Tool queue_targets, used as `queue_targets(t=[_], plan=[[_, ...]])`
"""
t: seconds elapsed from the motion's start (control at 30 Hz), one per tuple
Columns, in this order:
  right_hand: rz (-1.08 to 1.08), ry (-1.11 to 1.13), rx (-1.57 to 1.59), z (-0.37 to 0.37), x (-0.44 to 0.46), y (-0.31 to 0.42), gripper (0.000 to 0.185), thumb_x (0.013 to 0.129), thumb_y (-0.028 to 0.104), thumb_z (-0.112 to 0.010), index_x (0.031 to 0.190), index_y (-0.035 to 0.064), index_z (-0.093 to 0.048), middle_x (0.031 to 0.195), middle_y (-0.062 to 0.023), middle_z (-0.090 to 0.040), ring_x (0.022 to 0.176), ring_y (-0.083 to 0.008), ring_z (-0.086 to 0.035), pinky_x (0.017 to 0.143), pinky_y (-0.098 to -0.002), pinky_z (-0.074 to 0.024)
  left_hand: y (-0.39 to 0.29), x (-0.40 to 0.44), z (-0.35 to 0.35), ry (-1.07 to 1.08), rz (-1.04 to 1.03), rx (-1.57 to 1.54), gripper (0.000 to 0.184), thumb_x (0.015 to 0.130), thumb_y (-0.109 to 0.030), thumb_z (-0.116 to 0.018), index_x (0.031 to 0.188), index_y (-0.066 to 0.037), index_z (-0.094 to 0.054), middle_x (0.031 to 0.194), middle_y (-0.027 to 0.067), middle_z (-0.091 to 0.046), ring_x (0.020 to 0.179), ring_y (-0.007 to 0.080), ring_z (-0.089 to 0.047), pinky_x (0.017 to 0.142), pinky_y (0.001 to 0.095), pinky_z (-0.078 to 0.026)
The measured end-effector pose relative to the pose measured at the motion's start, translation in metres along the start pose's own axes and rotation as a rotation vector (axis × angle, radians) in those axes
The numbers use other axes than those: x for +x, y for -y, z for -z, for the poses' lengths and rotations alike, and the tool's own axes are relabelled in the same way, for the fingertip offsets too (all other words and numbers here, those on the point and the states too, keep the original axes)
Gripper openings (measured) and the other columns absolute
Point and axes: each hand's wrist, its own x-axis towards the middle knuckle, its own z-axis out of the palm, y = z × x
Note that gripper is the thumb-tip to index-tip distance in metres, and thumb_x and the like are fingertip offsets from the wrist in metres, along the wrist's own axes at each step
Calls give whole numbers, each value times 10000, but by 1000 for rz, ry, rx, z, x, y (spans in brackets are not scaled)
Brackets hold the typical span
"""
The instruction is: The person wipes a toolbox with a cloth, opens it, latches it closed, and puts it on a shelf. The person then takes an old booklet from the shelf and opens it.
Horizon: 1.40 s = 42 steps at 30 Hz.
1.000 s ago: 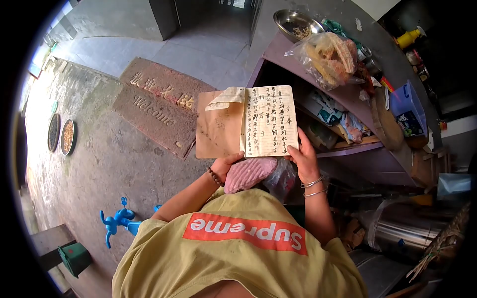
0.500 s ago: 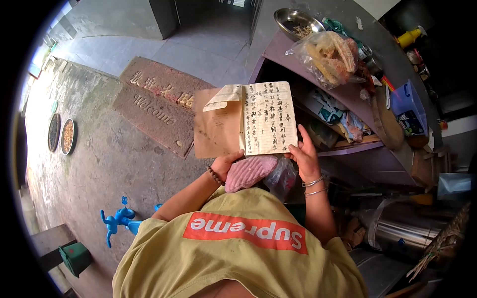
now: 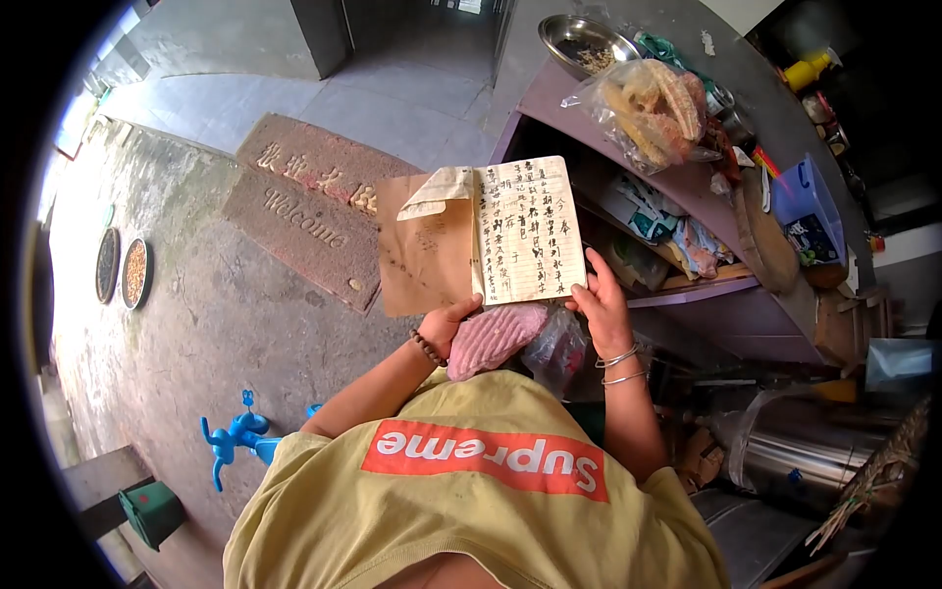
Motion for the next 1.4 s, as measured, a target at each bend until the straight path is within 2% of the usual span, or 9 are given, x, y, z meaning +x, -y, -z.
queue_targets(t=[0.17,0.77,1.4], plan=[[14,9,5,-3,-1,4,519,811,30,-448,1277,11,-220,983,-64,-538,778,-68,-488,658,-197,-402,0,-2,-2,-18,-8,5,335,845,-173,-470,1092,50,-433,1061,173,-517,947,265,-529,857,383,-416],[24,-2,15,-3,-4,4,510,801,4,-445,1272,29,-252,976,-58,-547,776,-66,-504,650,-192,-402,2,-5,-4,-23,-30,46,349,835,-184,-493,1082,58,-444,1052,168,-524,932,257,-535,848,371,-423],[36,-56,-59,-1,-6,0,503,801,0,-440,1273,44,-270,945,-45,-558,772,-63,-516,645,-184,-401,3,-9,-5,22,20,111,339,855,-177,-451,1108,47,-427,1076,159,-512,959,250,-520,869,360,-408]])
